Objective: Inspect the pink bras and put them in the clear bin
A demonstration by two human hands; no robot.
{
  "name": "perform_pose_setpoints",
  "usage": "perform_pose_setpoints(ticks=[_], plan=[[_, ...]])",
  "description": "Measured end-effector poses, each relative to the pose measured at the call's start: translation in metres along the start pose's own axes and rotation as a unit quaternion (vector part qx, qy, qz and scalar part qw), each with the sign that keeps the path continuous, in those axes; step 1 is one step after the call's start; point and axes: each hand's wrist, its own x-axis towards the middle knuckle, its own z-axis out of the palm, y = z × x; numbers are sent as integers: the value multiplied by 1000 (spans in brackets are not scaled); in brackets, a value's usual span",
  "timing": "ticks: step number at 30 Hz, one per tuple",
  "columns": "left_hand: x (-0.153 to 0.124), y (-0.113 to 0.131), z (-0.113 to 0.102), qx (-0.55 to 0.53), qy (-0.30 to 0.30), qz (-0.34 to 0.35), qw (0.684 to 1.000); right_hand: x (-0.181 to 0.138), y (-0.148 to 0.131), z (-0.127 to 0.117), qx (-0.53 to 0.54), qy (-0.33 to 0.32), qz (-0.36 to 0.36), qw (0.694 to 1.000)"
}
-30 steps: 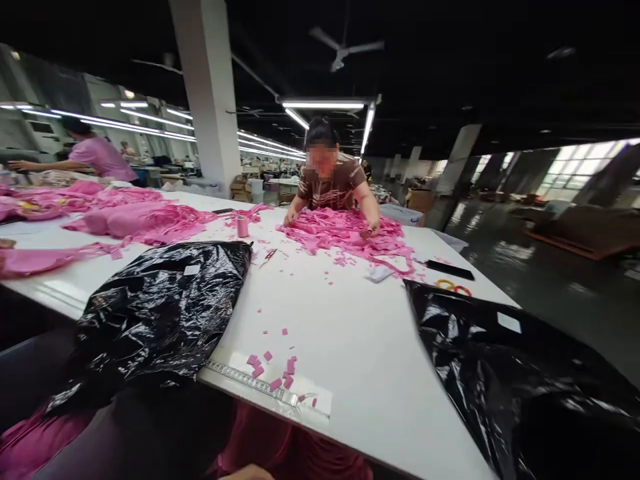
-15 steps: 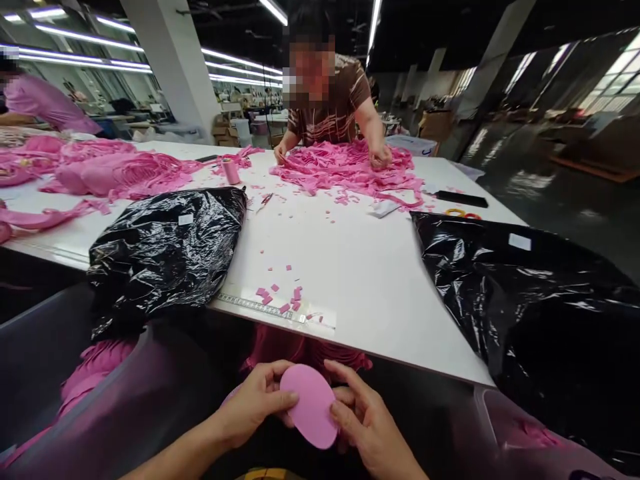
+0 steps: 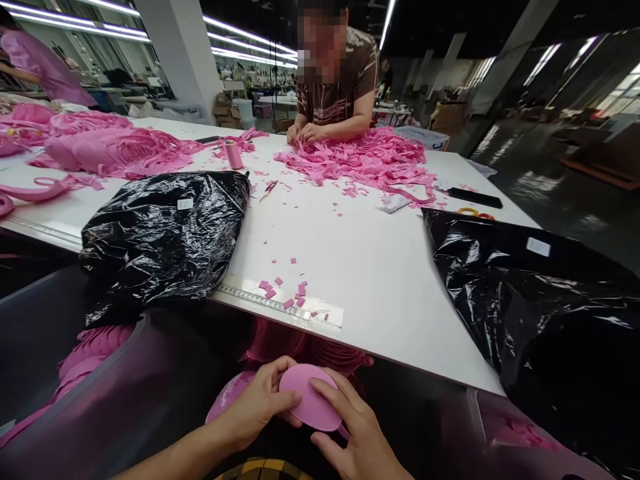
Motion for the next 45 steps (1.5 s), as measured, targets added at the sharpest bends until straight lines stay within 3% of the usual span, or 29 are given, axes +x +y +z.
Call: perform_pose_setpoints(ticks=[6, 10, 14, 20, 23, 25, 28, 32, 36, 41, 45], plan=[[3, 9, -5, -45, -85, -91, 991, -1, 2, 11, 74, 48, -82, 993], [6, 7, -5, -62, -58, -74, 994, 1, 2, 14, 95, 84, -90, 988], [3, -6, -1, -68, -34, -84, 994, 4, 1, 15, 112, 69, -108, 985], [-5, -10, 6, 53, -2, 19, 998, 8, -8, 29, 130, 115, -19, 985], [-9, -3, 5, 136, 5, 56, 989, 9, -8, 40, 160, 203, 65, 964], [-10, 1, 3, 199, 4, 85, 976, 10, -7, 43, 202, 223, 124, 946], [-11, 1, 0, 216, -2, 83, 973, 11, -9, 41, 250, 161, 179, 938], [-10, -5, -5, 131, 5, 9, 991, 17, -15, 33, 301, 56, 204, 930], [-11, -7, -13, 57, -6, -32, 998, 18, -13, 34, 395, -33, 244, 885], [-12, -15, -16, -36, -15, -19, 999, 13, -8, 50, 436, 12, 257, 862], [-11, -21, -16, -98, 9, -26, 995, 14, -11, 61, 494, 57, 300, 814]])
